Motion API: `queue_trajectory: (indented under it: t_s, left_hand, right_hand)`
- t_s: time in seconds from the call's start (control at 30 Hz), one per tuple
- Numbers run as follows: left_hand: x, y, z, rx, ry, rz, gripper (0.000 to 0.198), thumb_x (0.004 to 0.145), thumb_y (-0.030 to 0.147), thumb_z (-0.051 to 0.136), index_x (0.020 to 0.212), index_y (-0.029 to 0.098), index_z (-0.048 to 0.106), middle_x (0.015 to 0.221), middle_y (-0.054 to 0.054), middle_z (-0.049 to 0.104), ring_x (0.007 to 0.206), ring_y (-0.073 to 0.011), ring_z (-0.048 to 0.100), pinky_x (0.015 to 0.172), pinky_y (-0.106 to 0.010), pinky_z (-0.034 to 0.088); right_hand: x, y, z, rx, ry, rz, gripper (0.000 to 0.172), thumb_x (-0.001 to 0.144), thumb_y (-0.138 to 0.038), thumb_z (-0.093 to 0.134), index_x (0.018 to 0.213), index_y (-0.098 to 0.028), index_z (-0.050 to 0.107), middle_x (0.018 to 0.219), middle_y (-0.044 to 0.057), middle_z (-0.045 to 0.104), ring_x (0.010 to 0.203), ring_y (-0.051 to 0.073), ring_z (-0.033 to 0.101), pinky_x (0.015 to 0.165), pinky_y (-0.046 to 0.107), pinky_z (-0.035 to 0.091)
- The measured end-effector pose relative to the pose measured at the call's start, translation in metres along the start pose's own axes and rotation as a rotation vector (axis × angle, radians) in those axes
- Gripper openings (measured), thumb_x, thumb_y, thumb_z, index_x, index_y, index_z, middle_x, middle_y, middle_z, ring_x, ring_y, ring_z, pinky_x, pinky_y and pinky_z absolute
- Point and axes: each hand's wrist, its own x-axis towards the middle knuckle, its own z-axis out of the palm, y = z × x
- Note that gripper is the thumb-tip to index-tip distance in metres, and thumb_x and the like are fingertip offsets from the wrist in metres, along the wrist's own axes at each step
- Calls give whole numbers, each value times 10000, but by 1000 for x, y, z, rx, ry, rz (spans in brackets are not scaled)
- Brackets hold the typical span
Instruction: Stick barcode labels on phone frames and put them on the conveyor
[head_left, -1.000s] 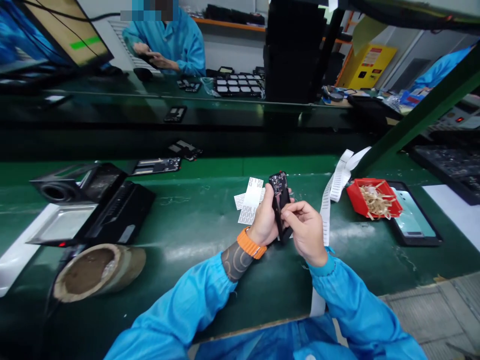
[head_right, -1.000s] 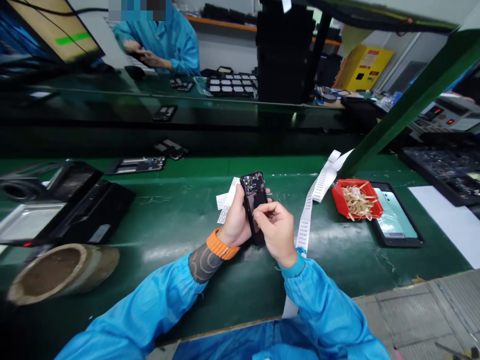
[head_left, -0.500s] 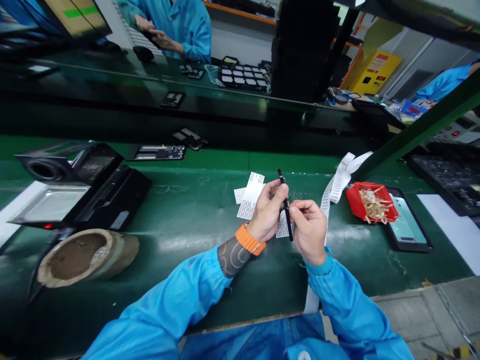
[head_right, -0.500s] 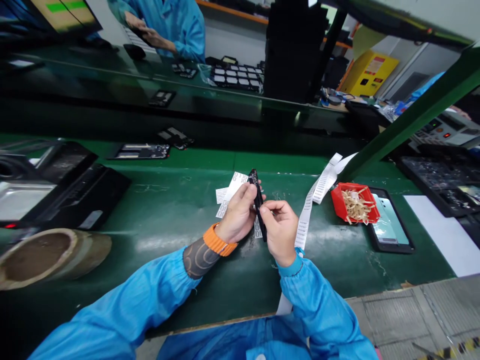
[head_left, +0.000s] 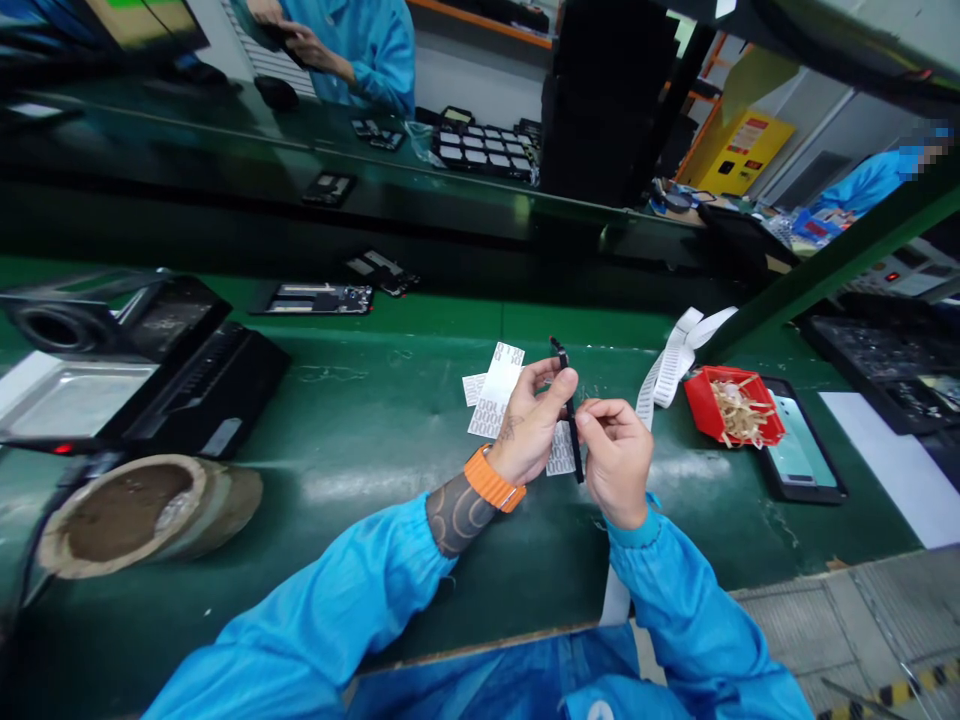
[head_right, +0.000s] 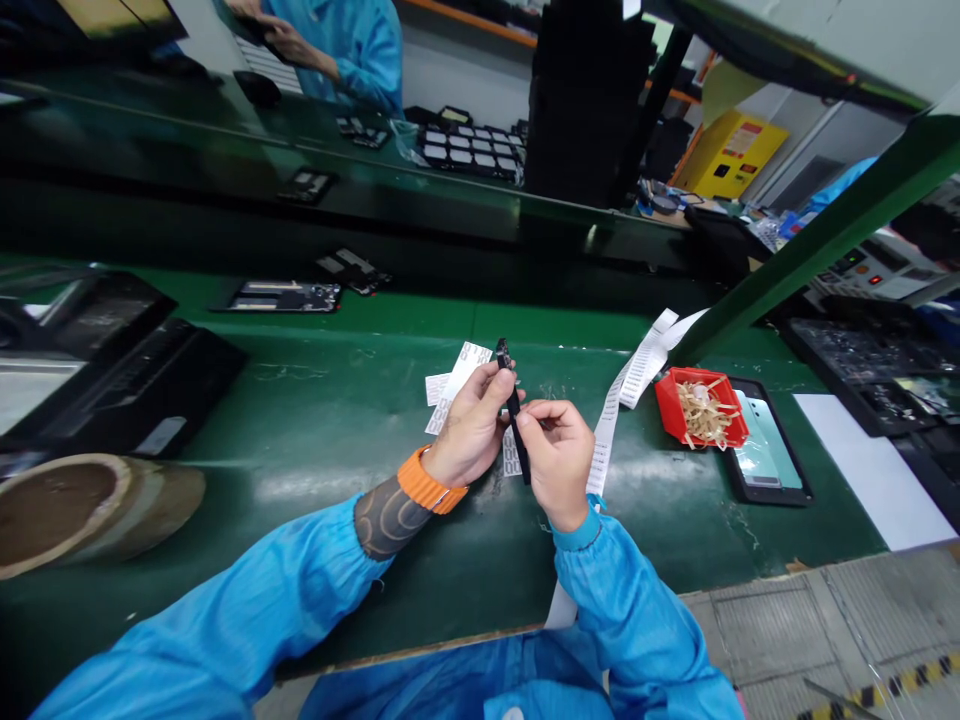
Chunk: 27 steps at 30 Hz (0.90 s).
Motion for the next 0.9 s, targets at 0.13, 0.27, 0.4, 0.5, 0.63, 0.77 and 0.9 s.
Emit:
queue_trajectory:
  t_s: [0.13, 0.27, 0.4, 0.5, 0.63, 0.77, 0.9]
  left_hand:
    - [0, -2, 0, 31, 3, 32, 617, 569, 508, 880, 1006, 179, 594, 1021, -13, 590, 750, -85, 567, 621, -220, 462]
    - [0, -4, -3, 114, 5, 120, 543, 645, 464, 852, 1027, 189, 582, 1023, -23, 615, 774, -96, 585, 694, -247, 469]
    - [3, -5, -7, 188, 9, 199, 486, 694, 421, 832, 1055, 214, 581, 1099, -34, 608, 857, -115, 603, 774, -270, 480]
    - [6, -4, -10, 148, 1, 184, 485, 688, 453, 830, 1035, 226, 578, 1126, -28, 581, 851, -113, 594, 759, -272, 489]
    - [8, -4, -13, 98, -19, 178, 517, 674, 525, 819, 1033, 247, 572, 1082, -9, 554, 820, -113, 584, 705, -263, 495]
    - [6, -9, -15, 114, -70, 223, 567, 665, 515, 832, 1093, 263, 560, 1100, -13, 547, 862, -119, 587, 784, -277, 496]
    - [3, -8, -17, 153, -215, 242, 718, 587, 532, 871, 1164, 248, 552, 1196, -68, 557, 991, -175, 595, 883, -314, 484]
  right_hand:
    - [0, -3, 1, -12, 5, -32, 121, 777, -226, 741, 798, -198, 625, 815, 11, 686, 799, 156, 655, 766, 313, 531]
    - [0, -8, 3, -70, 1, -69, 119, 782, -226, 721, 787, -198, 605, 802, 7, 669, 780, 149, 641, 741, 301, 525]
    - [3, -10, 3, -147, -40, -67, 138, 809, -261, 685, 864, -204, 572, 822, 9, 633, 775, 143, 622, 710, 288, 524]
    - [3, -9, 2, -195, 6, -113, 252, 811, -255, 677, 1003, -220, 518, 851, -2, 582, 766, 135, 602, 686, 278, 518]
    - [-2, -10, 1, -377, 53, -371, 179, 827, -210, 665, 944, -229, 531, 864, 2, 525, 736, 135, 547, 675, 293, 494]
    - [-5, -18, -1, -561, -92, -447, 63, 864, -180, 619, 911, -215, 596, 885, 31, 575, 763, 158, 563, 693, 310, 488]
    - [-1, -29, -12, -632, -241, -386, 94, 843, -157, 611, 812, -213, 542, 775, -8, 547, 712, 146, 542, 647, 273, 449]
